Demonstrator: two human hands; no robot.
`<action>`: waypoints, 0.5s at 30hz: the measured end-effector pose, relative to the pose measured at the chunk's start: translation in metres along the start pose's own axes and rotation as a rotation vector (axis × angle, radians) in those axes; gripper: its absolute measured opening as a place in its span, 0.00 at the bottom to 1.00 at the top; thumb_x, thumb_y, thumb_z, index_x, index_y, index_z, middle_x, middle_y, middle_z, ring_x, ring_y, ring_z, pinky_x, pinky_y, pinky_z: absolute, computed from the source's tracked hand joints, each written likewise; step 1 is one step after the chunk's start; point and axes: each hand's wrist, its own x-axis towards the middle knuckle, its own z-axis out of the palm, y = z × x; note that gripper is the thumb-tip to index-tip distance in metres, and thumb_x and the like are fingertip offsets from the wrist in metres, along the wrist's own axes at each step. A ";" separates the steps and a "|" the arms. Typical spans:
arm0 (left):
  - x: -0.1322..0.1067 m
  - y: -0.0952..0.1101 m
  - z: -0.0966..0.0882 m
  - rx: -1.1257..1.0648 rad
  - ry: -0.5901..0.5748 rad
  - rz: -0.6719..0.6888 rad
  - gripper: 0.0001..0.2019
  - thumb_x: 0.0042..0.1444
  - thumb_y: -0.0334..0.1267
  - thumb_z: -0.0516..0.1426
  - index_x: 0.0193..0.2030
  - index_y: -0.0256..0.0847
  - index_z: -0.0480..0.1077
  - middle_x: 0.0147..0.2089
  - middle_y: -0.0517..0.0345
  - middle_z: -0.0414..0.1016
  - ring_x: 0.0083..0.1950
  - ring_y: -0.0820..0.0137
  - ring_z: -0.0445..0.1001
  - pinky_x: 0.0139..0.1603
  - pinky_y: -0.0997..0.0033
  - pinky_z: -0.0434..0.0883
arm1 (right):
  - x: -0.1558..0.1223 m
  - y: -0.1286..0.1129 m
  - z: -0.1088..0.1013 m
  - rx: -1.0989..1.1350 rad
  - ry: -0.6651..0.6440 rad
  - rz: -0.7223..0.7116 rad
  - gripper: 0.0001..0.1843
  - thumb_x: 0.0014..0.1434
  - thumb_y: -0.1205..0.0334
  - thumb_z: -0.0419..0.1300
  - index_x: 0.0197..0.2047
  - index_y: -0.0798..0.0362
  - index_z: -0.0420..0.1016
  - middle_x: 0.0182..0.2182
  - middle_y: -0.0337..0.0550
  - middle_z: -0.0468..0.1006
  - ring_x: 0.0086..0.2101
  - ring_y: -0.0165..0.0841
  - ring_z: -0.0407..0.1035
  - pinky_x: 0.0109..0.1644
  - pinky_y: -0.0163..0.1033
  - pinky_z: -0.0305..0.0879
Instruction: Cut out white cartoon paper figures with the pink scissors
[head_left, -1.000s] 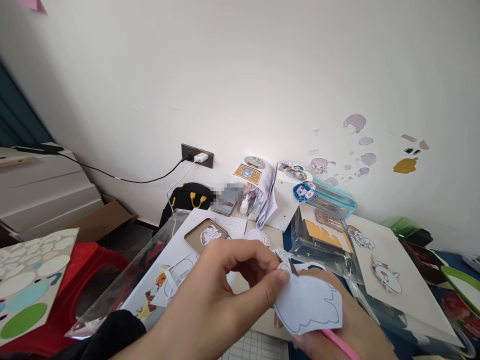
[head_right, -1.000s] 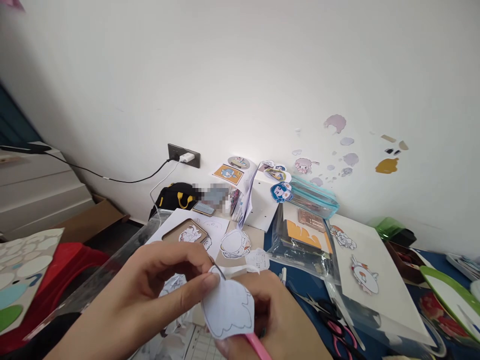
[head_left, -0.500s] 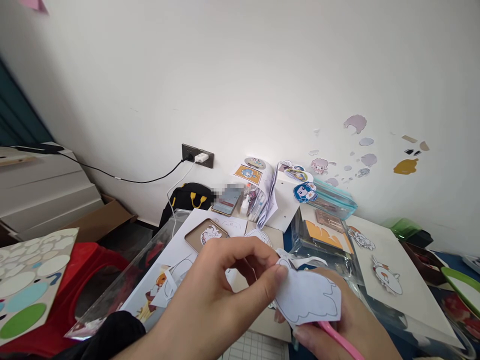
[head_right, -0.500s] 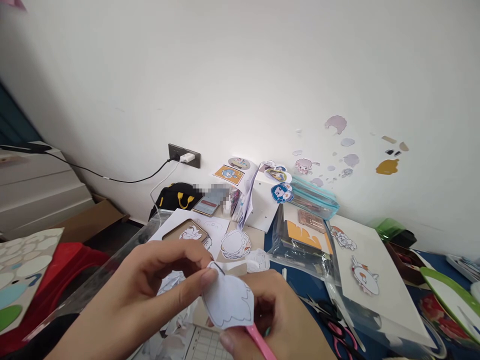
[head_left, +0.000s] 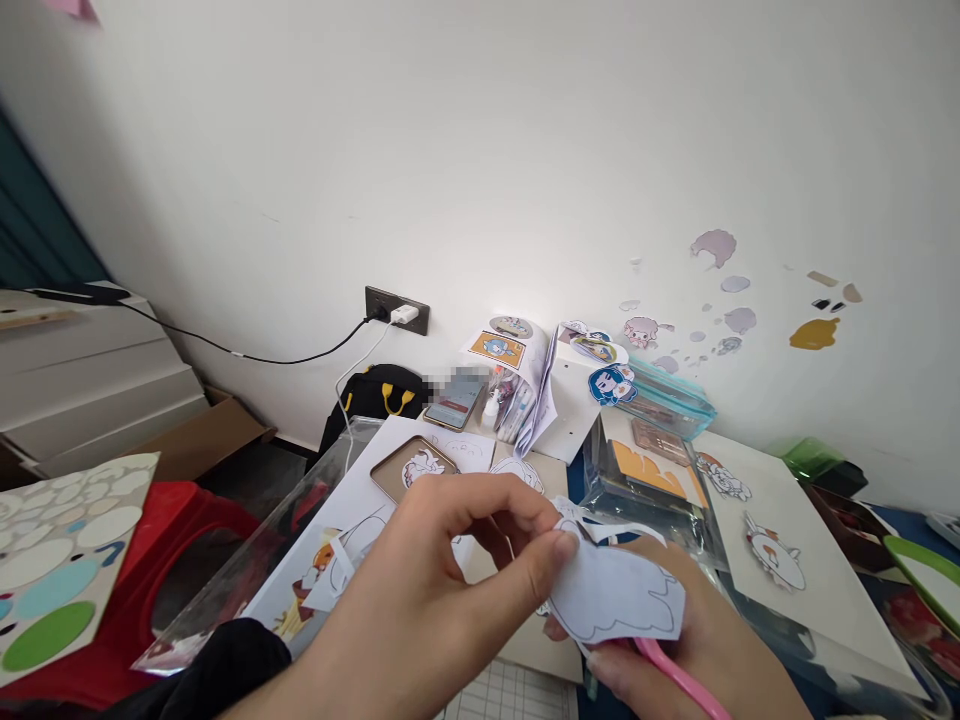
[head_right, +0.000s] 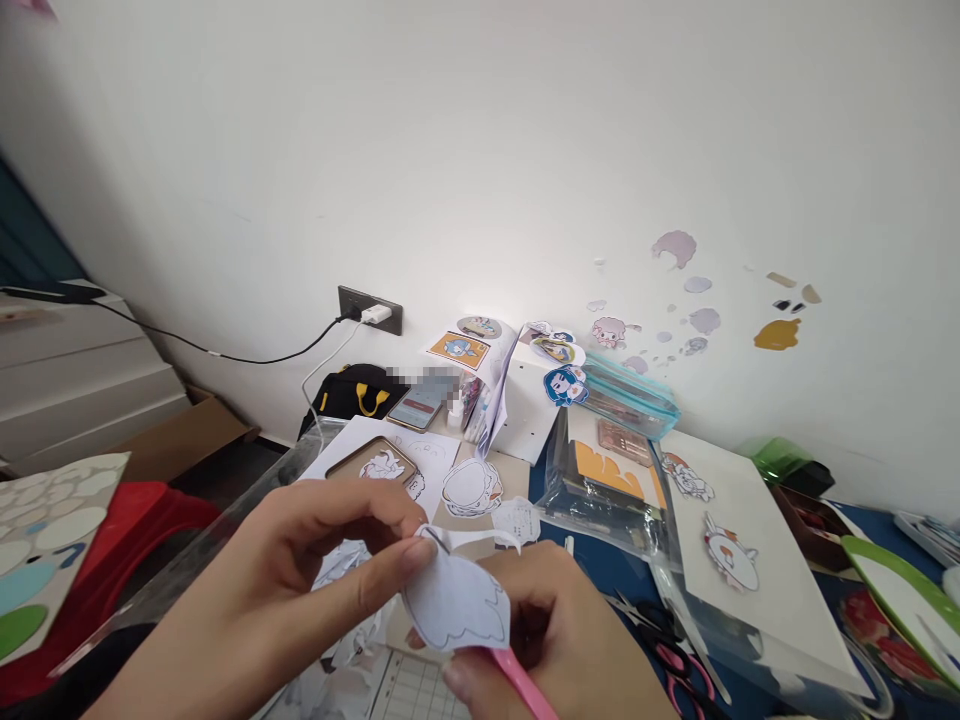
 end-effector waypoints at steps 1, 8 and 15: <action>0.000 0.000 0.000 0.000 -0.001 0.006 0.06 0.55 0.41 0.58 0.30 0.43 0.71 0.26 0.65 0.72 0.30 0.73 0.68 0.31 0.77 0.65 | 0.000 -0.002 0.001 -0.017 0.011 0.000 0.09 0.47 0.64 0.64 0.35 0.50 0.79 0.32 0.46 0.79 0.31 0.43 0.74 0.33 0.43 0.69; 0.000 -0.001 -0.001 0.017 -0.008 0.042 0.06 0.57 0.41 0.57 0.31 0.44 0.71 0.29 0.64 0.72 0.32 0.73 0.68 0.31 0.77 0.65 | 0.007 -0.021 0.007 -0.105 0.073 0.078 0.04 0.49 0.62 0.62 0.28 0.53 0.72 0.25 0.40 0.72 0.26 0.35 0.66 0.28 0.37 0.63; 0.006 0.001 0.001 -0.071 0.009 0.087 0.07 0.60 0.39 0.54 0.31 0.42 0.68 0.29 0.63 0.70 0.31 0.73 0.67 0.31 0.76 0.64 | 0.014 -0.020 0.005 -0.075 0.072 -0.026 0.04 0.46 0.69 0.58 0.22 0.53 0.67 0.22 0.36 0.63 0.25 0.31 0.58 0.26 0.34 0.59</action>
